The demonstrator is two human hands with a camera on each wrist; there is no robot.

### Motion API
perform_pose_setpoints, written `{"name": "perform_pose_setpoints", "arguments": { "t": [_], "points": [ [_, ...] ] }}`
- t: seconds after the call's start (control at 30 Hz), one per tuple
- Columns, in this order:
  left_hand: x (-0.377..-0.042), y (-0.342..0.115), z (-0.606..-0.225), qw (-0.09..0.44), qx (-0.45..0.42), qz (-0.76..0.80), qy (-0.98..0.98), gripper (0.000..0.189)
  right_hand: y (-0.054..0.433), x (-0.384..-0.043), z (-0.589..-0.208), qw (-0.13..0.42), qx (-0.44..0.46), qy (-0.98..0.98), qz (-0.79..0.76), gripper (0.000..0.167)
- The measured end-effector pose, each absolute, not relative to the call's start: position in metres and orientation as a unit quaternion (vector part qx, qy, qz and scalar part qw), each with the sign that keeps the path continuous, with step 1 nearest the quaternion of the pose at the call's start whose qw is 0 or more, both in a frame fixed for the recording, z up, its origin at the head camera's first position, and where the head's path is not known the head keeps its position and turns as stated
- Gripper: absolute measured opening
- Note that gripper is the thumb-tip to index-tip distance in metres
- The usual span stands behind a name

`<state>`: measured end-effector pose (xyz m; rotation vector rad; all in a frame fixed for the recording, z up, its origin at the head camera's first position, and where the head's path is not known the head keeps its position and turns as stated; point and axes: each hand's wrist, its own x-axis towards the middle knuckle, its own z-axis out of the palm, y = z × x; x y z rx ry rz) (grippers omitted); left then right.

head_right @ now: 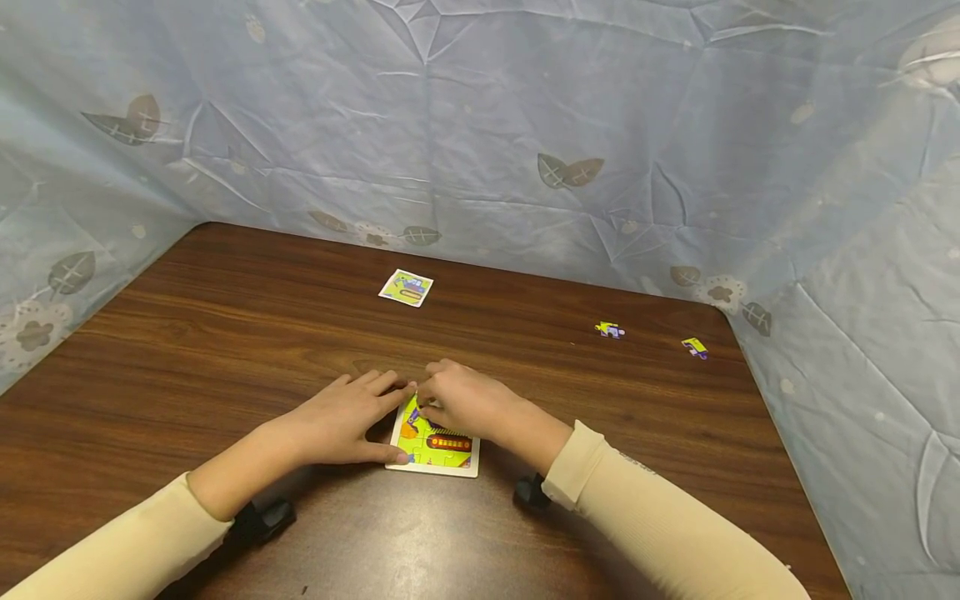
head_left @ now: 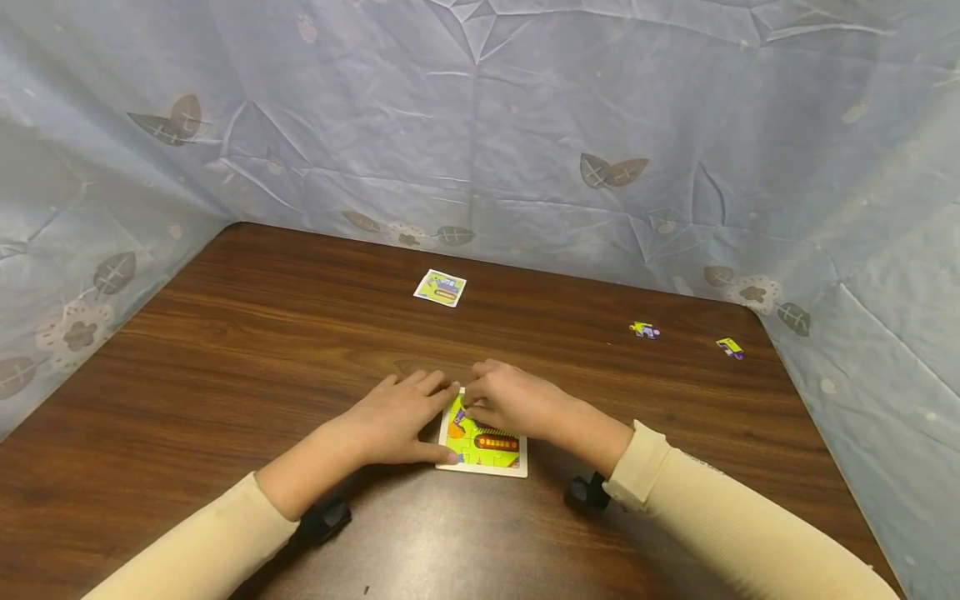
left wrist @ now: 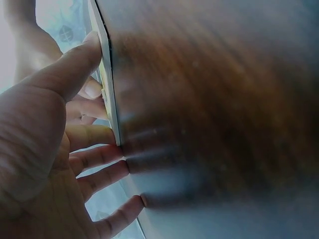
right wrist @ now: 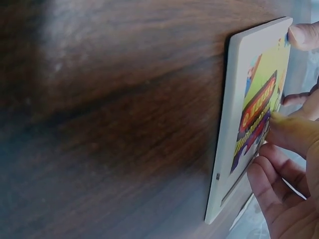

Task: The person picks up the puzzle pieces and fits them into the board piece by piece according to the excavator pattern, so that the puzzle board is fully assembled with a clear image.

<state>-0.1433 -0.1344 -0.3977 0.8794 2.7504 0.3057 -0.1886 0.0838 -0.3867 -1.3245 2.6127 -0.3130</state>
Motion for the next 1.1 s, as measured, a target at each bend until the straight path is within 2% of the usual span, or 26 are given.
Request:
{"name": "perform_pose_setpoints", "arguments": {
  "t": [0.7,1.0,1.1],
  "points": [
    [-0.1431,-0.135,-0.4,0.108,0.308,0.105,0.939,0.093,0.0813,-0.1813,-0.384,0.071,-0.461,0.883,-0.051,0.015],
    [-0.1434,-0.1346,-0.3996,0.116,0.305,0.1,0.94,0.095,0.0777,-0.181,-0.3833,0.103,-0.426,0.896,-0.075,0.027],
    [-0.1438,-0.1342,-0.399,0.116,0.305,0.098,0.94,0.094,0.0762,-0.1818,-0.3838,0.1,-0.415,0.901,-0.083,0.027]
  ]
}}
